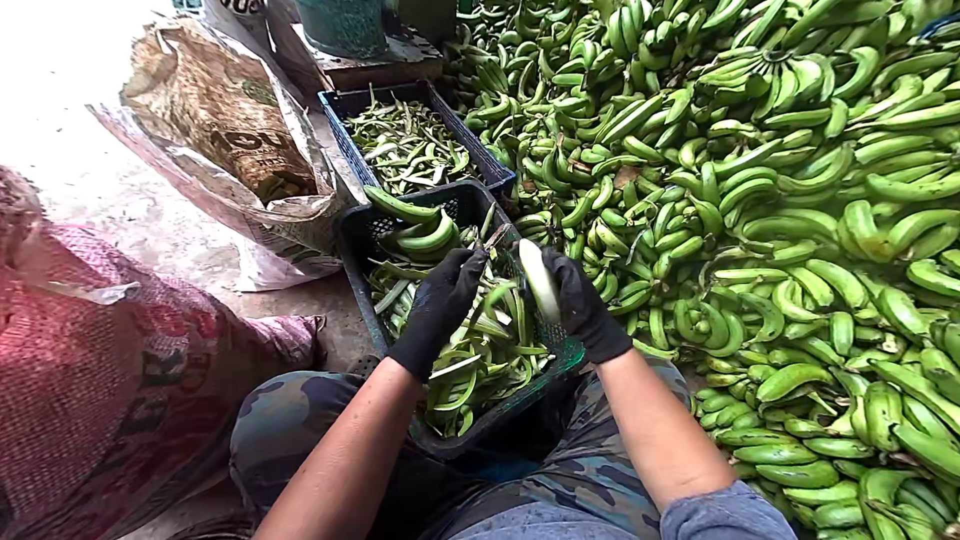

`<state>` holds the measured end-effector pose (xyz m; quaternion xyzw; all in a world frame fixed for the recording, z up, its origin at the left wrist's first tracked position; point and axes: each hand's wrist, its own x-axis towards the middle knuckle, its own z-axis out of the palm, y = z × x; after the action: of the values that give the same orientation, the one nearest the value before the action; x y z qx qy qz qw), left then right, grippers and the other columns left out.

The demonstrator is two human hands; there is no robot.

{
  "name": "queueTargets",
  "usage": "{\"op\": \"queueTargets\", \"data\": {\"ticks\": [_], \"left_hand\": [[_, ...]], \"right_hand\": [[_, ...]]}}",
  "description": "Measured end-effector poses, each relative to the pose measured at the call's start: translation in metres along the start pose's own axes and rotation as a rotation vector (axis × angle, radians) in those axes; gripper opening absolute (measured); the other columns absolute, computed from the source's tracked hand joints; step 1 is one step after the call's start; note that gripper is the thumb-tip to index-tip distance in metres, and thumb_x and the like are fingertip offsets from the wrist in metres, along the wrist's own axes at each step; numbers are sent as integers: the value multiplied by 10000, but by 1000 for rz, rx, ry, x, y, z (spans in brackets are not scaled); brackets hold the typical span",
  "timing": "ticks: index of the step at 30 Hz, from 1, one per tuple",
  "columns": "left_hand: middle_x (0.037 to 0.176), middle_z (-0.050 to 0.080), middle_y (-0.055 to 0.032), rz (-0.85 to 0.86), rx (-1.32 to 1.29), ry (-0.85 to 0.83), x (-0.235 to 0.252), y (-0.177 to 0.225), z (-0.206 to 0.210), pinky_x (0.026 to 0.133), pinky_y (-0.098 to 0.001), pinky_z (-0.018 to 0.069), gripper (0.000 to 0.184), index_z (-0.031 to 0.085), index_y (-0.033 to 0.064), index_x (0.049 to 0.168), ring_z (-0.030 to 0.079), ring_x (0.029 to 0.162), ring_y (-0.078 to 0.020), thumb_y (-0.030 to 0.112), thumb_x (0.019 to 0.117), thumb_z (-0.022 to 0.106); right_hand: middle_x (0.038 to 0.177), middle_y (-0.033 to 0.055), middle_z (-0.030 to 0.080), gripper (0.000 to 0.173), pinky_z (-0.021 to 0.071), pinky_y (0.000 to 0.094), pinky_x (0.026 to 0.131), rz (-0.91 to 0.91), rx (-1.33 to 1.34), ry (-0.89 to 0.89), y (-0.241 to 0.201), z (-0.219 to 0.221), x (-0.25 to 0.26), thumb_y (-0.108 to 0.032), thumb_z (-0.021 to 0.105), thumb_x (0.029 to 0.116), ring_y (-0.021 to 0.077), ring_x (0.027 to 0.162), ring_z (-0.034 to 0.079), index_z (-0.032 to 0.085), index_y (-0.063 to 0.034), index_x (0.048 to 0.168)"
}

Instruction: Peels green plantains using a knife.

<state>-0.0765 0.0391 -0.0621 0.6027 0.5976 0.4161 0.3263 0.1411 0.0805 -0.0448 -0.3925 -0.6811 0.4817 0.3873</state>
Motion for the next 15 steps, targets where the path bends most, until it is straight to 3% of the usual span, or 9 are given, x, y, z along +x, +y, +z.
{"op": "queueTargets", "data": {"ticks": [1,2,4,5,7,8,11,15], "left_hand": [[929,684,-65,9,6,2,-1,2,1,712,-511,535,587,619,243,1303,656,807,-208,684,1016,360],[905,676,-48,52,14,5,-2,5,2,698,-471,539,554,613,236,1305,646,776,-180,656,1026,384],[1020,689,-52,224,84,7,-5,7,7,799,-438,567,504,608,180,1355,665,888,-166,546,1049,443],[1076,682,-82,333,156,0,-7,5,11,849,-460,566,517,602,149,1379,665,955,-204,519,1043,468],[1071,678,-128,532,305,-14,-10,1,21,869,-525,538,553,613,143,1388,656,985,-299,536,1014,511],[1044,685,-122,621,363,-12,-11,0,26,867,-530,535,528,629,164,1376,658,970,-310,520,994,555],[982,679,-95,784,459,3,-15,5,35,875,-507,515,457,670,222,1326,649,924,-296,427,919,696],[954,676,-108,718,450,-17,-18,5,48,780,-493,541,437,678,226,1309,662,886,-308,372,901,724]], "right_hand": [[962,50,660,510,563,327,639,74,127,43,7,-4,0,-451,290,1068,128,728,622,554,-162,1396],[934,32,656,457,549,314,605,150,302,102,11,-8,3,-446,321,1064,123,697,610,575,-195,1350],[752,8,628,471,512,294,483,348,726,241,11,-13,10,-558,317,1043,111,547,569,621,-199,1071],[720,5,613,489,515,306,483,388,857,277,13,-17,10,-585,336,1027,114,540,566,622,-189,1014],[849,24,659,434,578,350,641,331,932,261,26,-29,7,-510,337,1055,139,716,646,610,-174,1078],[855,41,666,465,584,346,653,325,986,235,30,-34,7,-500,301,1062,149,729,657,610,-154,1081],[722,83,624,576,554,288,495,455,1152,246,19,-37,8,-488,208,1066,161,560,626,588,-58,1015],[700,57,627,523,549,275,502,530,995,268,16,-29,2,-448,226,1080,139,566,630,586,-80,988]]}}
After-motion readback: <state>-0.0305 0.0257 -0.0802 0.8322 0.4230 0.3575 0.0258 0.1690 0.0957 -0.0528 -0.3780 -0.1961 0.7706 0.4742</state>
